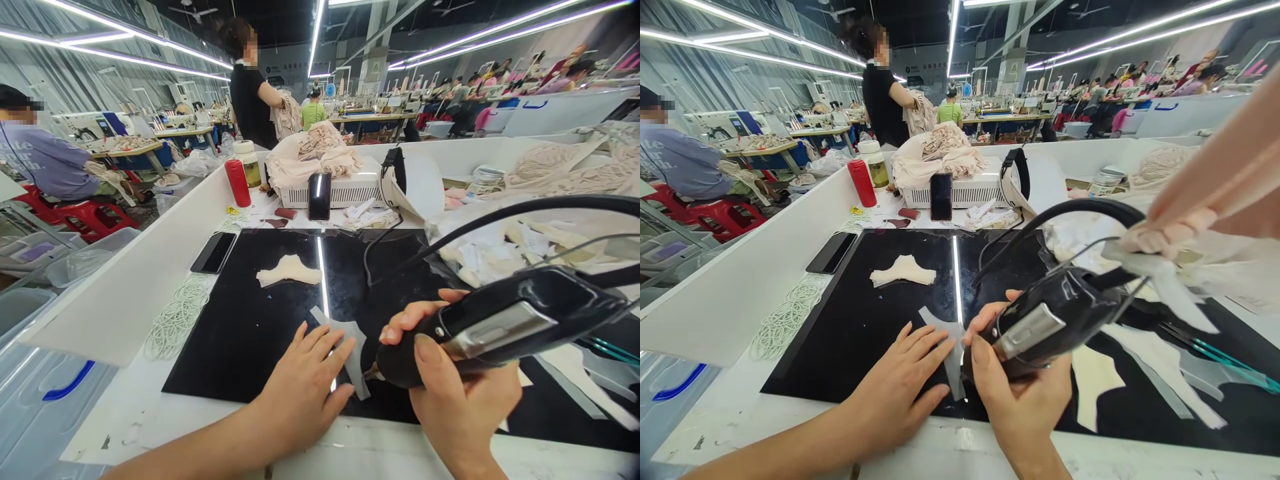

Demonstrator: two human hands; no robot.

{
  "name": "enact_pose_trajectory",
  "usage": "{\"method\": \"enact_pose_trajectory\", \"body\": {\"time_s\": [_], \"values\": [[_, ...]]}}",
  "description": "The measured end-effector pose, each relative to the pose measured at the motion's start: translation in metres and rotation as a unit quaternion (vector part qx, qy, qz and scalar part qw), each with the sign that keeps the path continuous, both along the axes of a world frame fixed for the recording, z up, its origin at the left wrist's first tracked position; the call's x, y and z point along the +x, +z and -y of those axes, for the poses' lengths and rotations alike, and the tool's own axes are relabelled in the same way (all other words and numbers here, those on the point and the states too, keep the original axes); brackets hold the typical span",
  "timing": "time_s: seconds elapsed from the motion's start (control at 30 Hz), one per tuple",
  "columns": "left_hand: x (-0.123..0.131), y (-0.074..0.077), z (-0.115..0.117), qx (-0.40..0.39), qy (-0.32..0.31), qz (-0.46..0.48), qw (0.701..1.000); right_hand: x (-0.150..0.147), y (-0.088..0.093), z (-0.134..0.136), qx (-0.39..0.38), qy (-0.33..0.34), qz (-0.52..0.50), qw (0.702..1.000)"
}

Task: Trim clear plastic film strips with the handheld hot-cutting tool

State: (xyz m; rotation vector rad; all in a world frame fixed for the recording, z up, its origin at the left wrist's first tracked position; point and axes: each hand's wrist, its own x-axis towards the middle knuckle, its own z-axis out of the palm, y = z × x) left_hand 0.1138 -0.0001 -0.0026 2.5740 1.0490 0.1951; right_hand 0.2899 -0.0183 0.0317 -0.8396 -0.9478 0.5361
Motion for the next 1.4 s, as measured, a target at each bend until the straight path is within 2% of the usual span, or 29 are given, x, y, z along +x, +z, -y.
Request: {"method": "enact_pose_trajectory", "body": {"time_s": [0.1, 0.23, 0.43, 0.63, 0.83, 1.0, 1.4], "values": [[-0.010, 0.000, -0.010, 0.031, -0.001, 0.025, 0.999, 0.009, 0.000, -0.001, 0.002, -0.007, 0.005, 1.000], [-0.021, -0.004, -0.015, 0.082, -0.043, 0.064, 0.994, 0.024, 0.000, -0.005, -0.010, -0.042, 0.016, 0.999], [-0.016, -0.009, -0.013, 0.090, -0.103, 0.145, 0.980, 0.034, 0.010, -0.019, -0.002, -0.101, 0.004, 0.995], [-0.005, -0.011, -0.041, 0.077, -0.164, 0.168, 0.969, 0.012, 0.017, -0.011, 0.002, -0.033, -0.031, 0.999], [-0.007, -0.018, -0.049, 0.030, -0.151, 0.157, 0.976, -0.002, 0.005, -0.007, -0.001, 0.015, -0.004, 1.000], [-0.009, -0.020, -0.046, -0.009, -0.139, 0.150, 0.979, -0.002, 0.001, -0.007, -0.004, 0.018, 0.011, 1.000], [-0.009, -0.017, -0.044, -0.032, -0.128, 0.151, 0.980, -0.002, 0.000, -0.004, -0.010, 0.013, 0.022, 1.000]]}}
